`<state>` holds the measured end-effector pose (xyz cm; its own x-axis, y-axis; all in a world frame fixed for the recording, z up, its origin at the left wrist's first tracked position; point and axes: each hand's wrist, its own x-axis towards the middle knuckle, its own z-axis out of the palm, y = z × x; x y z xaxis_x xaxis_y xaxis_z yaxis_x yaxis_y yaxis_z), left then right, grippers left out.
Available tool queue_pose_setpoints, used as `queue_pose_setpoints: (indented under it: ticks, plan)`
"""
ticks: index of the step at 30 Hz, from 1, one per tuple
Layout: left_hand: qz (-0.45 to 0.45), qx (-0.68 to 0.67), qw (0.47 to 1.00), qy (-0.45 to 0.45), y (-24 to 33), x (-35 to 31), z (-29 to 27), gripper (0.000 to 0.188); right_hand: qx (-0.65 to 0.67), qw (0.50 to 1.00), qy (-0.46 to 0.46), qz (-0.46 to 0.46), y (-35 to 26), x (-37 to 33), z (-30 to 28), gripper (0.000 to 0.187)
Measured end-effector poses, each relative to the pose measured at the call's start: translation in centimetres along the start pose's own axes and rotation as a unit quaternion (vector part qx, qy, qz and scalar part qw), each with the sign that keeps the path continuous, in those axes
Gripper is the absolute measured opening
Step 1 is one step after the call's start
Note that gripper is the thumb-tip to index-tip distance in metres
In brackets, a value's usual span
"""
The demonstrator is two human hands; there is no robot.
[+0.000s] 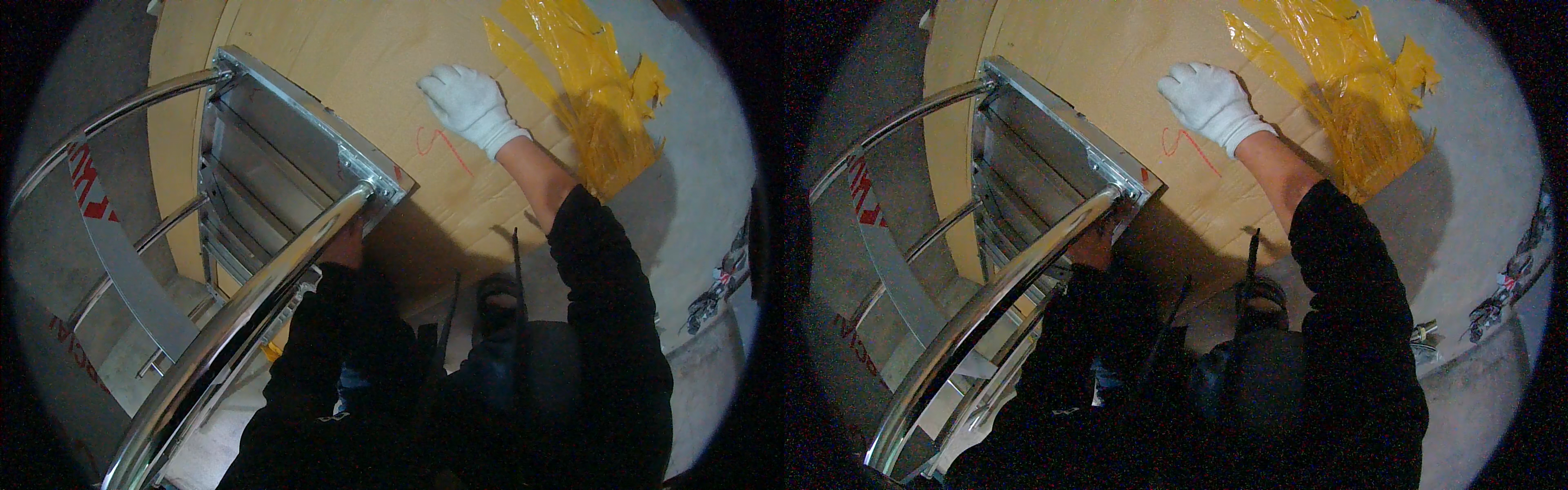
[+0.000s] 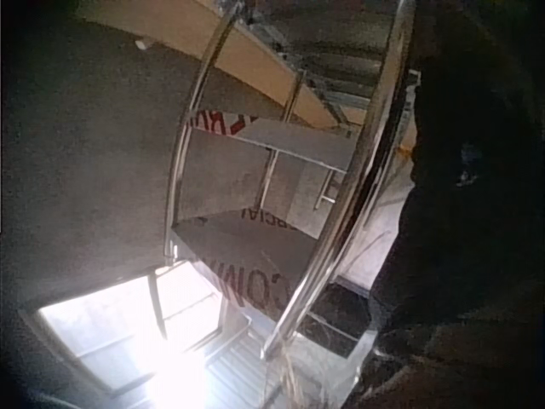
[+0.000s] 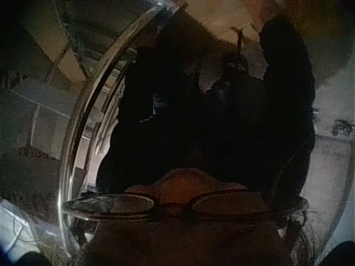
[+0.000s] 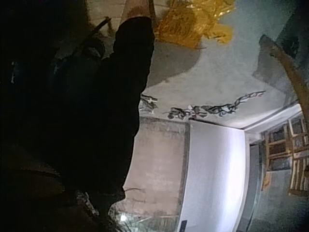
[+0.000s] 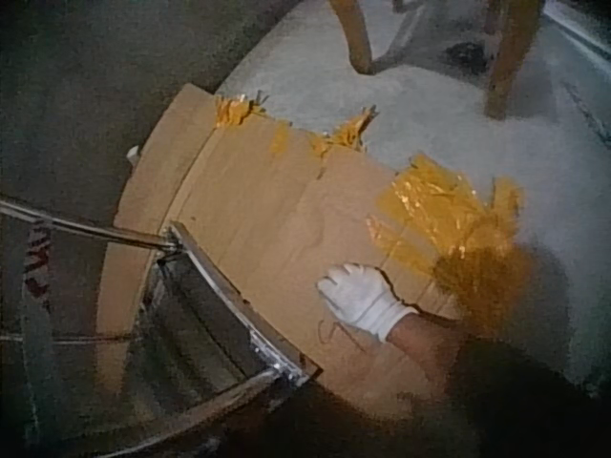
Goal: The person assembles a metal frame by inserting and tightening bolts at the joints using a wrench. They work on multiple connection points, adjusting the frame and securing the bolts to stabilize the structure.
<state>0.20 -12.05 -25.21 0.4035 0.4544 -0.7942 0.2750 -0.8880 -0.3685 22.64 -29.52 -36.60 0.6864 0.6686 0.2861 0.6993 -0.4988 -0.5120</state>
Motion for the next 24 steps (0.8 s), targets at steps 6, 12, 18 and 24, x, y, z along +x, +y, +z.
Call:
queue_pose_setpoints:
  ticks: [6,12,18,24]
  plan:
    - [-0.003,-0.082,0.997,0.004,-1.5,2.4,3.2,0.048,-0.010,1.000,-0.001,0.001,0.0,0.0,0.1,0.006]
    - [0.044,-0.073,0.996,0.003,-2.3,1.6,3.2,0.059,-0.005,0.999,-0.032,0.007,0.0,-0.1,0.1,0.016]
    - [-0.027,-0.239,0.970,0.034,-0.8,1.3,1.3,0.061,-0.016,0.999,-0.038,0.021,0.3,-0.3,0.0,0.015]
    - [0.007,-0.243,0.969,0.046,-2.2,1.7,2.3,0.058,-0.018,0.999,-0.042,0.018,-0.2,0.0,0.1,0.013]
